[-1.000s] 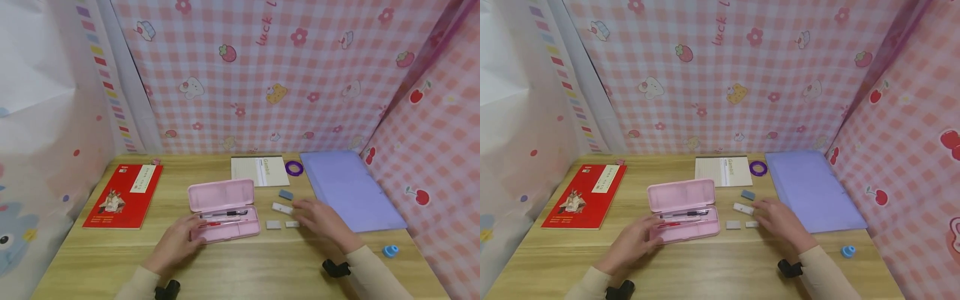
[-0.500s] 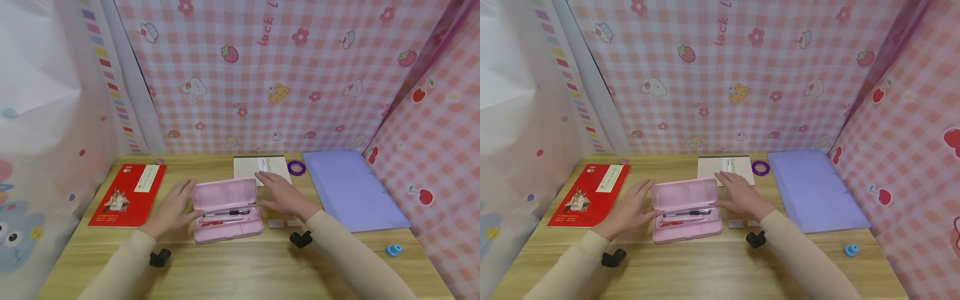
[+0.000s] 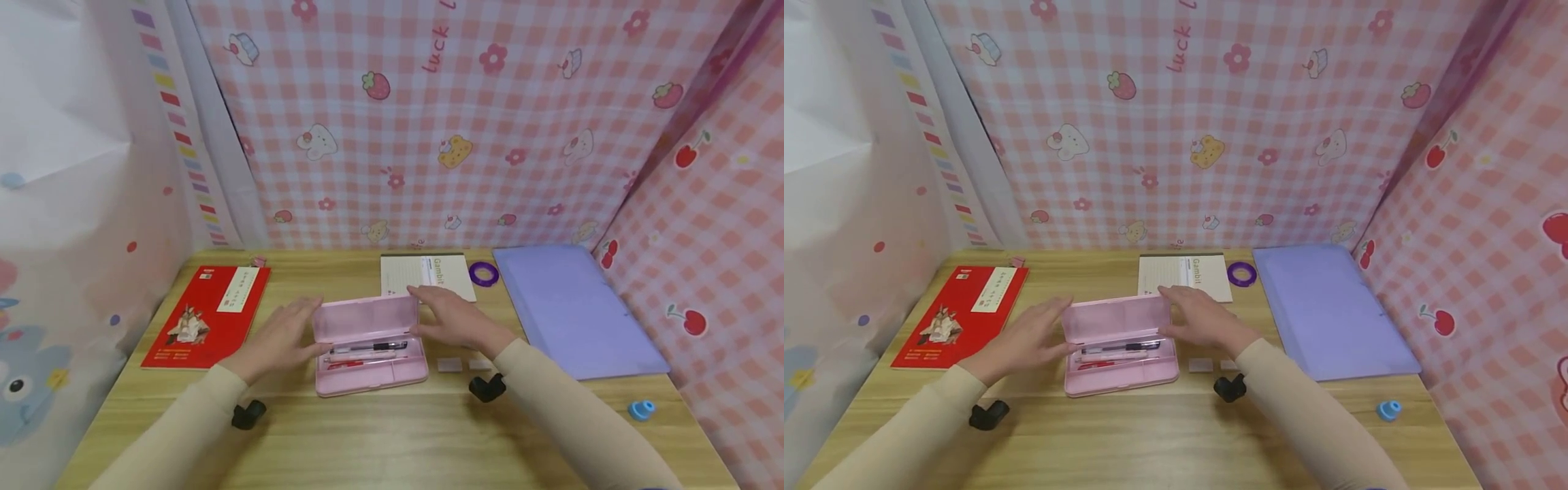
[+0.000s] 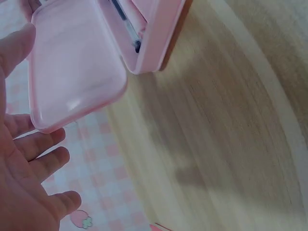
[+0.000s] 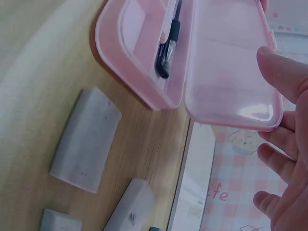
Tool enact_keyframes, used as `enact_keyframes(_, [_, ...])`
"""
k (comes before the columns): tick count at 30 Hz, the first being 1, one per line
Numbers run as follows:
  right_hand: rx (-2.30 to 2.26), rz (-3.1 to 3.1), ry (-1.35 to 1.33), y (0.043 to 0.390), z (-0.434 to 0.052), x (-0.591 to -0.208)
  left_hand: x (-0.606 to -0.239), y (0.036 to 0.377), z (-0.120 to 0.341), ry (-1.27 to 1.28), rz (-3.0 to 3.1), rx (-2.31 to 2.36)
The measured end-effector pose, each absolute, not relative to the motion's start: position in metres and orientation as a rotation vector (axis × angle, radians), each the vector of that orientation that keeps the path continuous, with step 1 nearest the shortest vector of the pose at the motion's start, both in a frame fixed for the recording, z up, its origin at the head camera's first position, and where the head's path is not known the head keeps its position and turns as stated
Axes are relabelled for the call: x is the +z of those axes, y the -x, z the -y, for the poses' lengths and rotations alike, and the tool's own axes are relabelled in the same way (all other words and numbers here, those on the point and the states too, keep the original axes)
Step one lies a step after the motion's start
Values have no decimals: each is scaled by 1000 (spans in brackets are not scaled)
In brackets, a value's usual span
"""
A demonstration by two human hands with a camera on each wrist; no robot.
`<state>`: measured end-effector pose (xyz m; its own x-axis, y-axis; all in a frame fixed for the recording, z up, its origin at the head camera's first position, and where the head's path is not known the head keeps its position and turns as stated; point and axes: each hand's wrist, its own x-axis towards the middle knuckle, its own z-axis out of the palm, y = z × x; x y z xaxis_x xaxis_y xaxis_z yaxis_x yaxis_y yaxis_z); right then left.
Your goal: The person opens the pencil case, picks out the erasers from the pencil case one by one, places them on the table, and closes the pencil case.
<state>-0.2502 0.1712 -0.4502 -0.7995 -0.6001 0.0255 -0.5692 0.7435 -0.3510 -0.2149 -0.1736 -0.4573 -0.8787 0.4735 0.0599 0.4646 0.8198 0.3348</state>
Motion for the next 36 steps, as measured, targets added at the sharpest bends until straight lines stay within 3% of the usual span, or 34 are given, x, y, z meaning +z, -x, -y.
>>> enact_keyframes(14, [-558, -2827, 1306, 195, -187, -451, -464, 168, 163, -983, -2943, 489])
enact_keyframes(36, [-326, -2890, 1013, 185, -149, -508, -504, 165, 135, -866, -2923, 309])
